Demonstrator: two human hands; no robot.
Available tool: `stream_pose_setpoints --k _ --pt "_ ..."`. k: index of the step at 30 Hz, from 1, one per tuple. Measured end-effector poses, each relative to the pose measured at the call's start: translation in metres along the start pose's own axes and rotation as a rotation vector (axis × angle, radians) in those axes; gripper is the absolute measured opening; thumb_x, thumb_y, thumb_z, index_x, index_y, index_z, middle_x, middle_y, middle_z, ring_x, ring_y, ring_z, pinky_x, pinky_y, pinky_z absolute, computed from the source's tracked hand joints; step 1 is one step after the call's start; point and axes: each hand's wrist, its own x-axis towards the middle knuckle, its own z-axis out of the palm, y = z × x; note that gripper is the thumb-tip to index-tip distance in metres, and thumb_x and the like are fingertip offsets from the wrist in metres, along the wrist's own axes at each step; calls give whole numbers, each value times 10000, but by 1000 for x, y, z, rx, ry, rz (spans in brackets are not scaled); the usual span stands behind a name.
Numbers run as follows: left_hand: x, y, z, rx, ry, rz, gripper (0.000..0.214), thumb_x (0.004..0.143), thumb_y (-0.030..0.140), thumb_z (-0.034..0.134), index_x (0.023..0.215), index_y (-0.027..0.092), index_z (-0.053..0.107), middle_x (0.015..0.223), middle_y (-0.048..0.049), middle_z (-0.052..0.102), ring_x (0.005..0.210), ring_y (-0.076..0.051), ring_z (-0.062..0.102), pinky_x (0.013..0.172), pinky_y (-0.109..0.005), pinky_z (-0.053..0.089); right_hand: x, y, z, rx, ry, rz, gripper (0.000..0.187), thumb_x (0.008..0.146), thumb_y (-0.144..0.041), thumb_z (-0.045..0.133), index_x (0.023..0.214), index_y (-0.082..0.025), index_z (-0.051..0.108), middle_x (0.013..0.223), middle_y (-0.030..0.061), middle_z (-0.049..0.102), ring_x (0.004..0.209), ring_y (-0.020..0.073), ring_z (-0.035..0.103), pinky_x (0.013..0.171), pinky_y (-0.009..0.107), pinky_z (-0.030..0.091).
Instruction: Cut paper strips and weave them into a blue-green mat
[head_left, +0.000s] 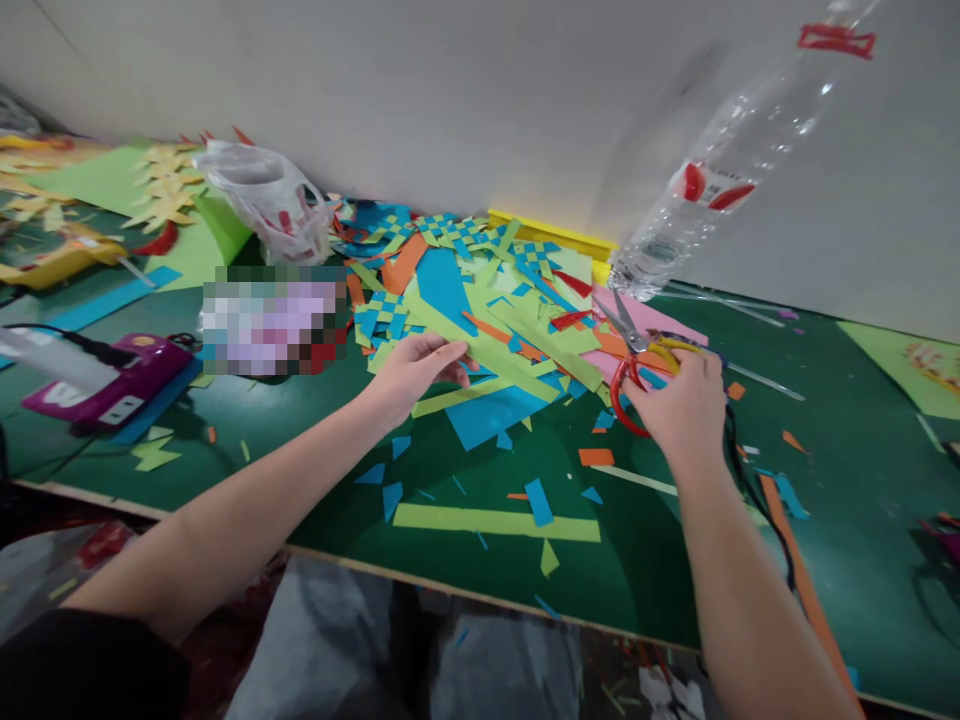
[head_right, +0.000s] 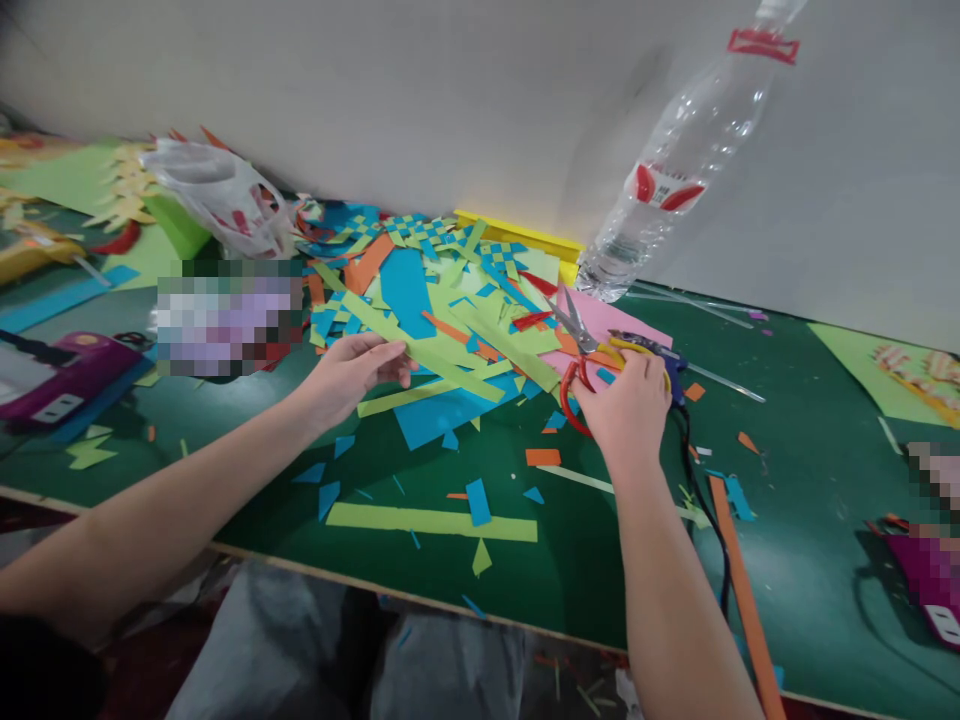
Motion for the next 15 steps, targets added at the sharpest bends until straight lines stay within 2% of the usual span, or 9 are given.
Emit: stream_pose_setpoints --k 9,15 --pt "1 0 -1 -53 29 9 244 791 360 680 696 142 621 736 -47 693 586 -113 623 623 -257 529 -5 2 8 -150 -60 -32 578 647 -443 734 1089 -145 509 1133 186 552 1082 369 530 915 554 400" --pt "-1 4 0 -26 40 5 237 751 349 710 689 138 621 727 -40 680 581 -107 613 634 -263 525 -4 4 10 -102 -58 -14 534 668 -470 700 1062 -155 524 1122 180 553 1098 370 523 932 563 384"
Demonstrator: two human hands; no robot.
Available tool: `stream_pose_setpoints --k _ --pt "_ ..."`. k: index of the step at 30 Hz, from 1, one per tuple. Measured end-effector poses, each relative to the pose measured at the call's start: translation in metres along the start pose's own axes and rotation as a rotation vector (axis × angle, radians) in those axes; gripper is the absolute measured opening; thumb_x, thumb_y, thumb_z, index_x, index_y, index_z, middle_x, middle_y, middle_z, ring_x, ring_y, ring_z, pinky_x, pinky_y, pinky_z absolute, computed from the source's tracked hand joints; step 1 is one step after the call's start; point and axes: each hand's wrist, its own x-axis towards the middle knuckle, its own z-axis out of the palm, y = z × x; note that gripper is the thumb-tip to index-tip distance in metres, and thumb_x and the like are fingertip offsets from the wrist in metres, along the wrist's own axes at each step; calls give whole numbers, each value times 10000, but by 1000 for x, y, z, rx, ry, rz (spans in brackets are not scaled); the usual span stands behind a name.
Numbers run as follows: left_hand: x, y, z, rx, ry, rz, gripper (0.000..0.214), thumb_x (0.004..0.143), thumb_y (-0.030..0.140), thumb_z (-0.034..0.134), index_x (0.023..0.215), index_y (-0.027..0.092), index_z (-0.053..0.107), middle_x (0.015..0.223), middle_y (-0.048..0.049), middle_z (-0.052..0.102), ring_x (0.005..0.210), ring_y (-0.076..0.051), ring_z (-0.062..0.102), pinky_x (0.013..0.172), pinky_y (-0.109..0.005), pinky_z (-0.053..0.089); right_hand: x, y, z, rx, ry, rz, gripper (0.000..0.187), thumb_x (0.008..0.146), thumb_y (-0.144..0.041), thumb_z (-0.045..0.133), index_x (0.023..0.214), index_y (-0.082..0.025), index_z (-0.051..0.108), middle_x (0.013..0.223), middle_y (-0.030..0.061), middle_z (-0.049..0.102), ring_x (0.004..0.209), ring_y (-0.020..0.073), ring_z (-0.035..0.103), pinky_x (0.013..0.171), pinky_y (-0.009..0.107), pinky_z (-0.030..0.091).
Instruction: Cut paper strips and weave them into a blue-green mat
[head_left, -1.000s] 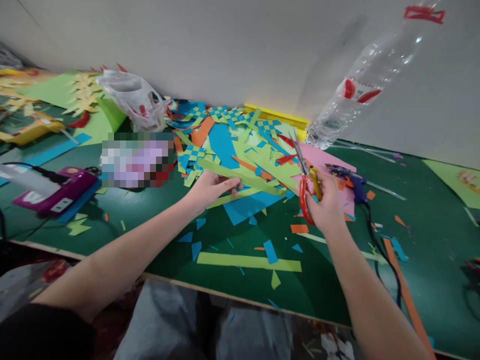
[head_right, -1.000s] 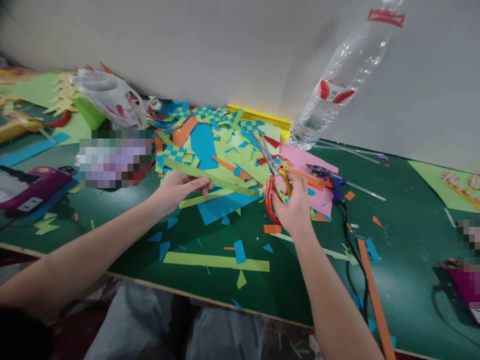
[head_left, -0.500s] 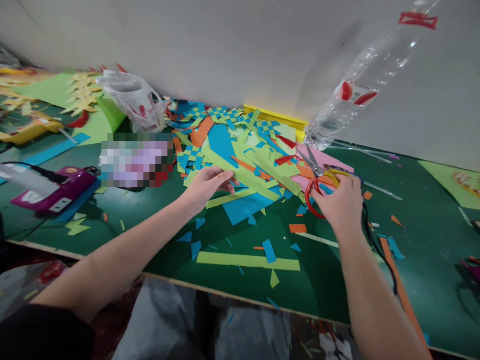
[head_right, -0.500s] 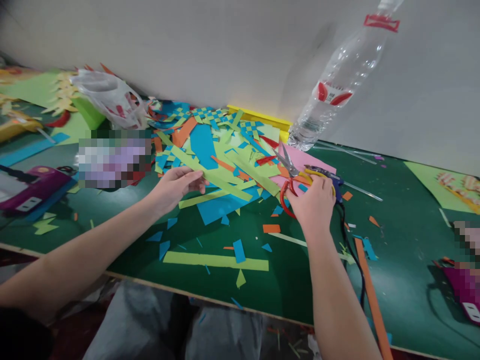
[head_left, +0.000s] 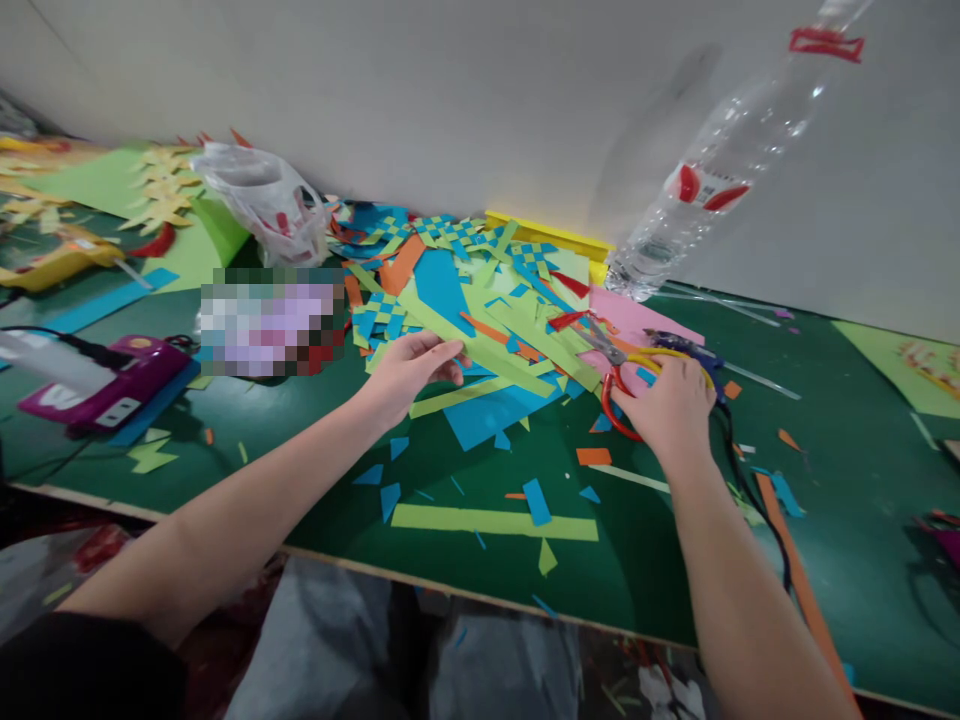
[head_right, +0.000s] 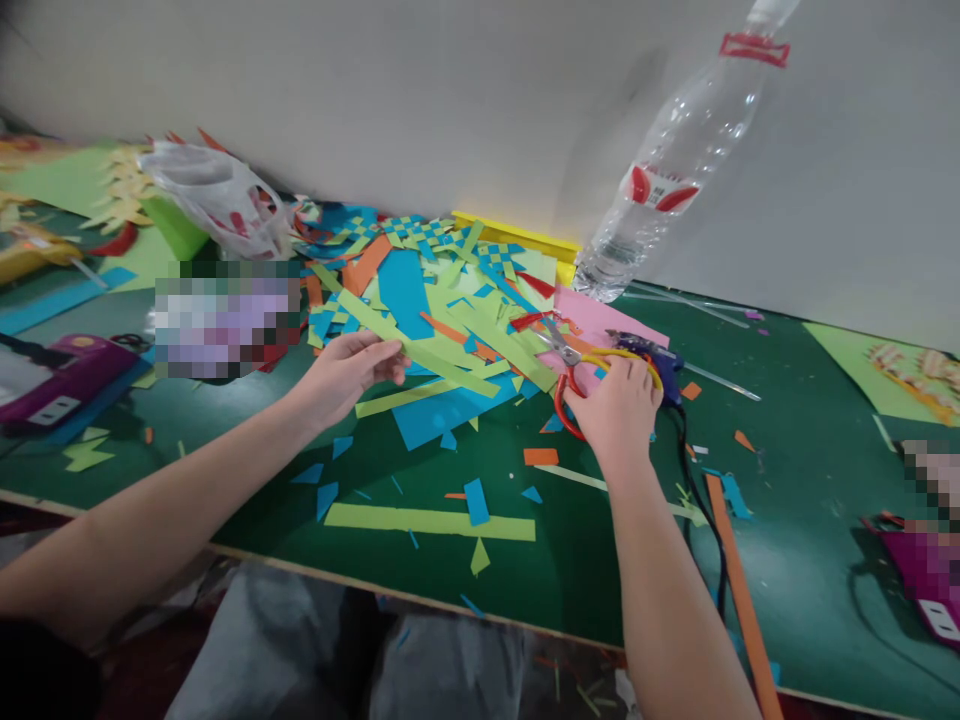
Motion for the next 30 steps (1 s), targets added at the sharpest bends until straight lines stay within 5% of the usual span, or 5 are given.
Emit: stream_pose_setpoints --k 7,14,30 --pt "-1 2 0 -2 41 27 194 713 300 736 694 142 624 544 15 570 544 -88 556 614 -233 495 2 -6 -1 322 50 -28 534 650 -453 700 1078 -165 563 1086 151 576 1037 313 570 817 453 501" --pt "0 7 4 -204 182 -65 275 685 259 722 700 176 460 589 58 530 496 -133 623 522 -276 522 -2 -15 -6 283 47 -86 512 642 -370 714 1085 -165 559 1116 155 579 1045 324 570 861 485 481" --pt "3 0 2 -135 168 -39 158 802 218 631 880 163 506 758 -3 653 620 -165 707 683 -331 603 -6 -22 -8 322 102 -217 515 657 -363 709 1103 -182 529 1134 144 561 1051 318 555 851 492 474"
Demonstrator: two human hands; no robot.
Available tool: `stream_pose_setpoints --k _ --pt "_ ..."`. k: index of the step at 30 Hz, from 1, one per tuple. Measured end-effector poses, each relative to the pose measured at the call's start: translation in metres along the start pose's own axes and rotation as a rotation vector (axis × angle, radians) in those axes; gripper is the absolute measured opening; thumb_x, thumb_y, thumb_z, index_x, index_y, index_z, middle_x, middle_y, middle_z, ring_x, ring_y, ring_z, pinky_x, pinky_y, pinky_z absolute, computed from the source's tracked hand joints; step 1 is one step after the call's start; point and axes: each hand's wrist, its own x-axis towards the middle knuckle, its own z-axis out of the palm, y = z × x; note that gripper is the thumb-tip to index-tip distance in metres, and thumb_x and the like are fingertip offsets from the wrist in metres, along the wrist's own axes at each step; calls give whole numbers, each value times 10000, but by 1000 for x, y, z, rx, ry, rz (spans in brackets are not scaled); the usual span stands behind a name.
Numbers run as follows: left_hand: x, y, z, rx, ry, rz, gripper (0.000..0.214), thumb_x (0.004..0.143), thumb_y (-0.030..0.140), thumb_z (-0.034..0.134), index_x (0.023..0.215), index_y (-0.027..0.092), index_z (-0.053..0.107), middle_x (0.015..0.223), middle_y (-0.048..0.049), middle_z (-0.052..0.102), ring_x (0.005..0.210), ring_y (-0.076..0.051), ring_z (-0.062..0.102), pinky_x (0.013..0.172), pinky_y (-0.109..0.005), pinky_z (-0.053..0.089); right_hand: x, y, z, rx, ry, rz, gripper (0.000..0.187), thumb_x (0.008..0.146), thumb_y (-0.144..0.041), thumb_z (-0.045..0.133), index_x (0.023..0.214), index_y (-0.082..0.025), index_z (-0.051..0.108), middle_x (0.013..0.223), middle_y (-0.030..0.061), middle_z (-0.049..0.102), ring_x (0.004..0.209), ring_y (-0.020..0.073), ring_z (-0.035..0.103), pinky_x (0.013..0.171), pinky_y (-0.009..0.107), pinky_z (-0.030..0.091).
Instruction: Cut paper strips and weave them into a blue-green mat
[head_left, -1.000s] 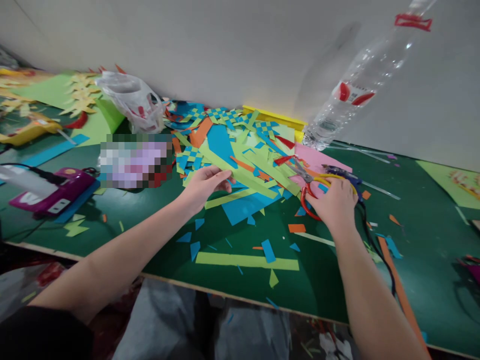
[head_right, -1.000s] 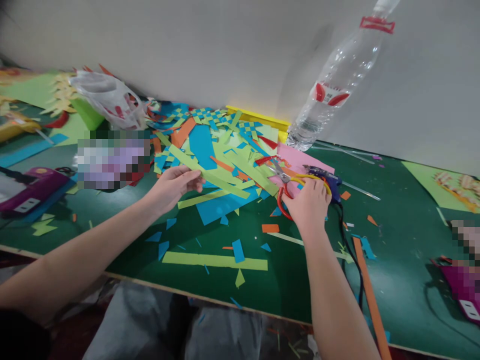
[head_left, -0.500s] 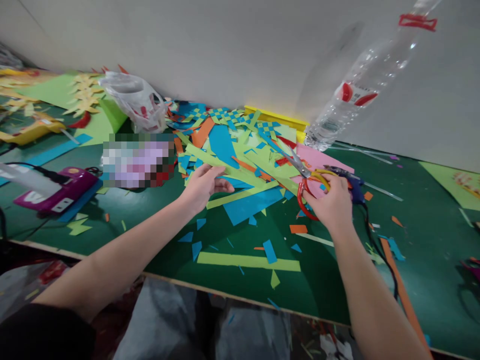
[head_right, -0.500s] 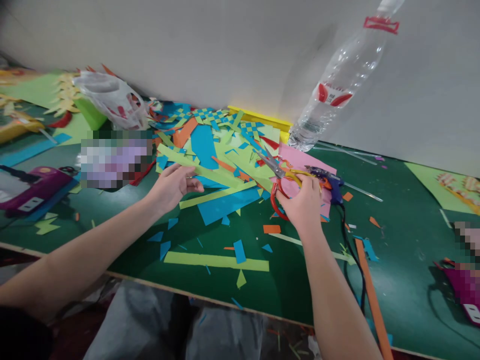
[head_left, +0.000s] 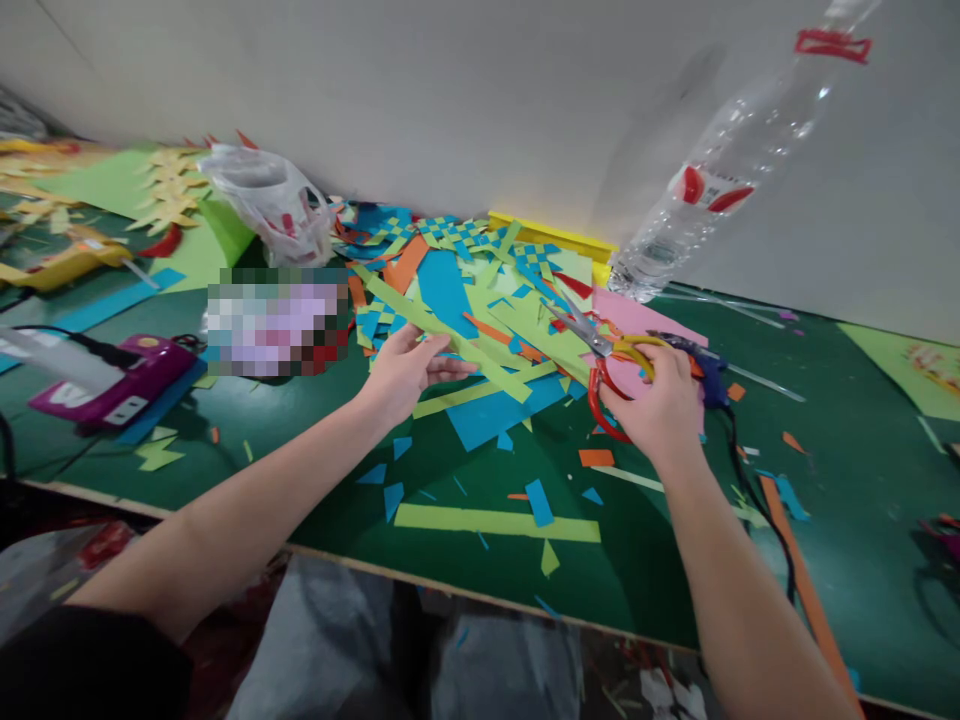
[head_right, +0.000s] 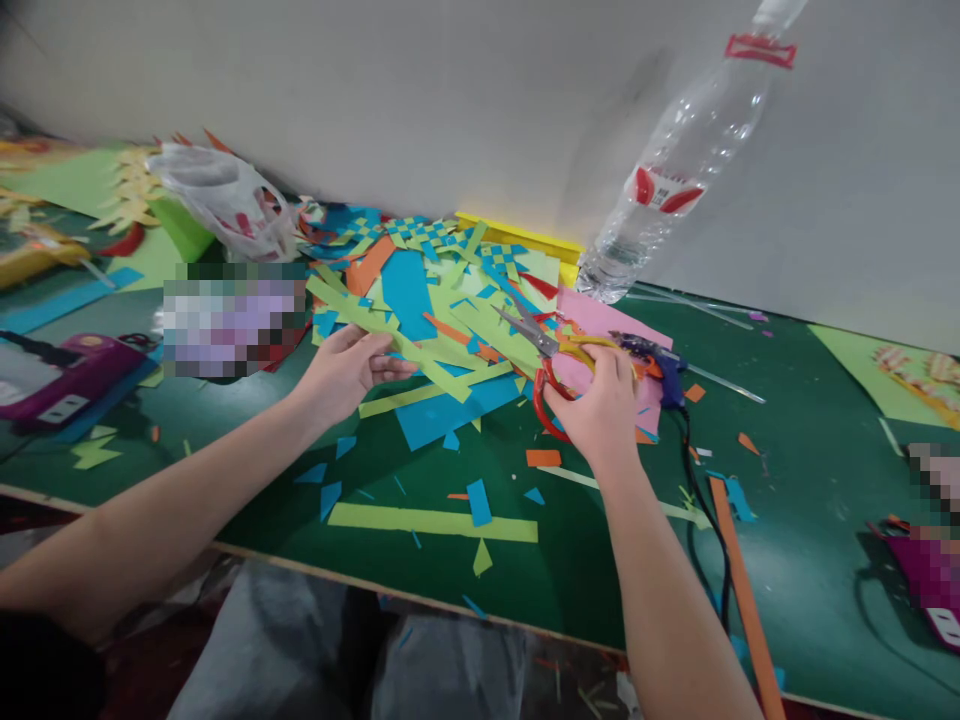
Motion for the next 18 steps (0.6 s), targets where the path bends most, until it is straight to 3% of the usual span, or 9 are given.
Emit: stream_pose_setpoints --k 7,12,18 --pt "1 -4 -4 49 -94 45 277 689 245 753 877 130 584 814 -64 713 705 -177 708 748 -320 593 -1 0 1 -11 16 -30 529 653 -362 714 1118 -196 523 1135 143 556 1000 307 565 815 486 485" --pt "2 -4 -5 7 -128 73 391 635 198 798 942 169 557 795 -5 710 719 -142 695 728 -280 578 -1 0 1 -25 24 -37 519 652 -370 715 1106 -203 527 1125 139 559 965 300 574 793 477 488" --pt "2 -4 -6 118 -97 49 353 637 239 804 914 161 600 735 9 674 690 -138 684 642 -236 546 -1 2 1 -14 3 -40 535 647 -350 727 1119 -207 518 1146 139 561 1030 316 555 818 495 484"
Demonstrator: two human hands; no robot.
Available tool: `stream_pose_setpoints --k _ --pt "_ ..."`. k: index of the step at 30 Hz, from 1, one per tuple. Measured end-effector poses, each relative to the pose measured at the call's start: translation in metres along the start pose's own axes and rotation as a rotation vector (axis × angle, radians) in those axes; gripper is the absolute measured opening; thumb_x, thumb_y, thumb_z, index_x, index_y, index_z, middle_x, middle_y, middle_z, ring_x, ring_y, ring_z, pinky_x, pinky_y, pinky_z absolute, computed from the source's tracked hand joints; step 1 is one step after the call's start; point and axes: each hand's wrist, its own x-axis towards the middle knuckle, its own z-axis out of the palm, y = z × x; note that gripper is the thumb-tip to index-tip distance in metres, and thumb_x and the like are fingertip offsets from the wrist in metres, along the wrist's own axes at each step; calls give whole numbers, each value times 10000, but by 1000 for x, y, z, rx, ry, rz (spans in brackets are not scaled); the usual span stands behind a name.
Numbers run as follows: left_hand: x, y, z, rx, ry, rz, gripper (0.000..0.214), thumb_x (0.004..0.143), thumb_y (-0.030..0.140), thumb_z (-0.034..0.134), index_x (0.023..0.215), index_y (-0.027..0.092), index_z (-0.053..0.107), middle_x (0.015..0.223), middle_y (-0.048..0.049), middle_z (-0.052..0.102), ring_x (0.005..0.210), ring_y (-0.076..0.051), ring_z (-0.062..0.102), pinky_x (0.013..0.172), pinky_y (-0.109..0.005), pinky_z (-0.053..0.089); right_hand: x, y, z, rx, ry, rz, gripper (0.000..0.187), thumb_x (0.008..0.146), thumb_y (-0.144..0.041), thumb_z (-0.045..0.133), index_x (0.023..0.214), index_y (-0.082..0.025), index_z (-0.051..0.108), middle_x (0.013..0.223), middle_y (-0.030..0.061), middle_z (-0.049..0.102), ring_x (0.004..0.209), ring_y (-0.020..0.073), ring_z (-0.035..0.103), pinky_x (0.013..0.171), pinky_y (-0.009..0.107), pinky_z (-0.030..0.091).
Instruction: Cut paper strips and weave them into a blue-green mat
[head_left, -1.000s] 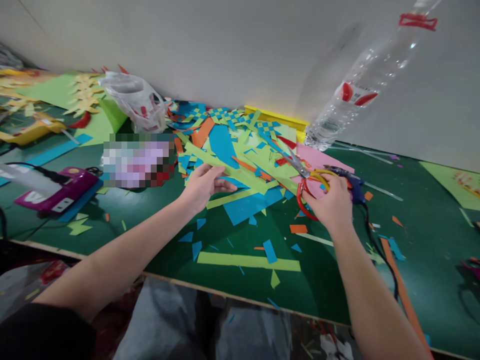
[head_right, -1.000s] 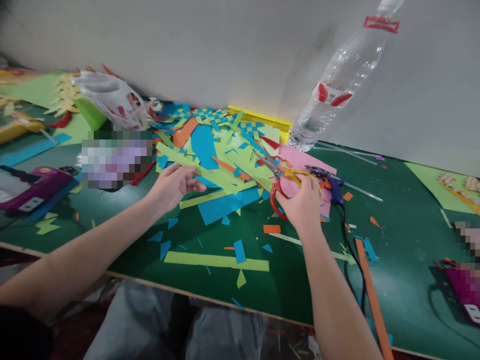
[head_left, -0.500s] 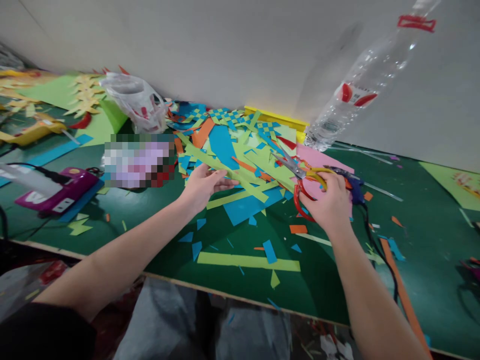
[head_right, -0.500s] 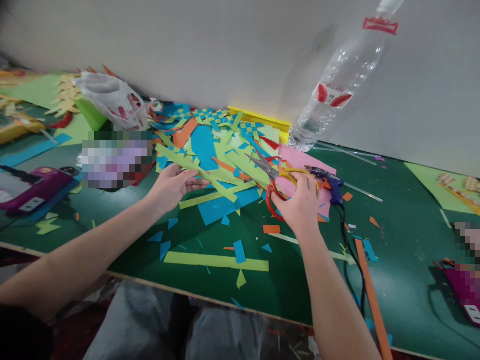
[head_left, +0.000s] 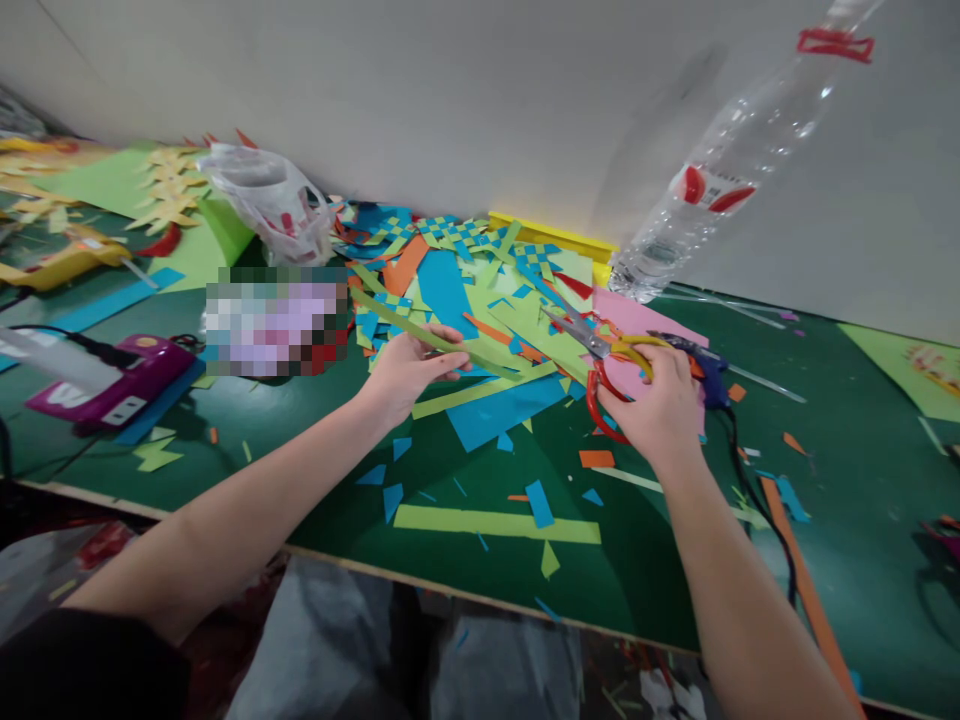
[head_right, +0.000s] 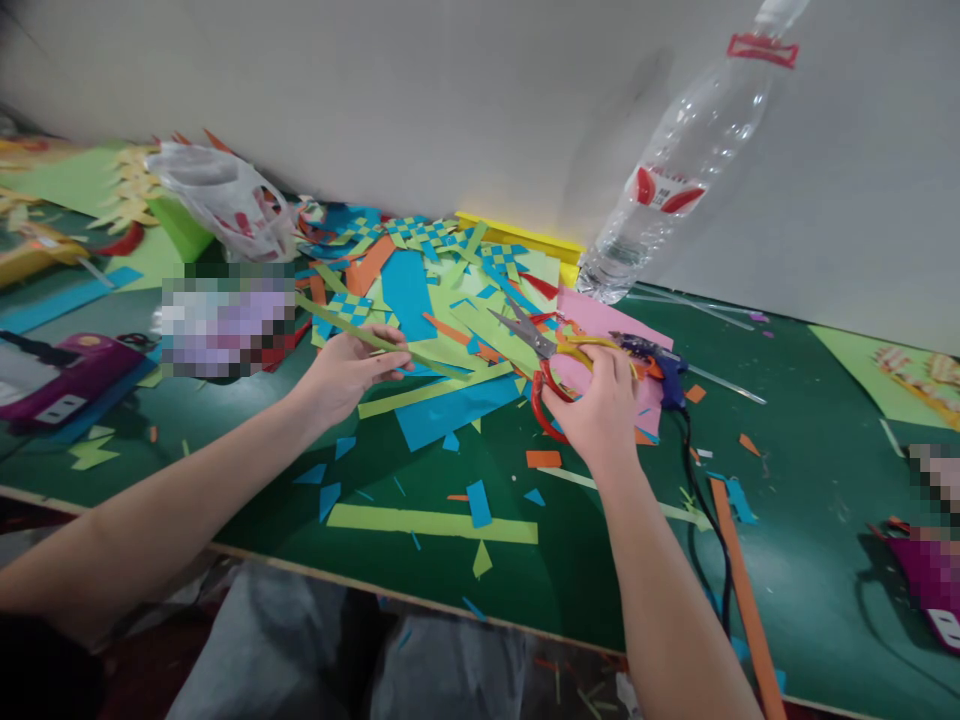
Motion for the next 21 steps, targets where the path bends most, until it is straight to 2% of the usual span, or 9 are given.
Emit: stream_pose_setpoints --k 5,14,18,21 --pt "-1 1 1 9 -31 -53 331 645 279 807 894 152 629 623 34 623 582 -103 628 627 -241 540 0 -2 -1 18 -12 -2 531 654 -333 727 1127 -215 516 1179 137 571 1091 319 540 836 489 481" --pt "-3 1 4 37 -44 -123 311 673 362 795 825 128 660 657 -14 638 549 -97 593 584 -241 535 -1 -11 -4 55 -23 1 521 665 -347 720 1127 -210 521 1183 130 587 1024 304 587 843 483 475" --pt "-2 2 3 60 -56 -155 296 736 396 738 712 117 640 631 -30 645 513 -98 591 562 -243 534 -1 -11 -3 72 -31 -14 530 666 -342 712 1138 -199 519 1202 141 579 1029 299 583 838 473 481" --pt "-2 2 2 72 -64 -166 293 771 404 706 740 117 654 661 -48 675 525 -109 614 574 -250 545 -1 -11 -2 84 -32 -23 532 670 -343 704 1144 -186 518 1208 157 568 1022 299 582 831 469 485"
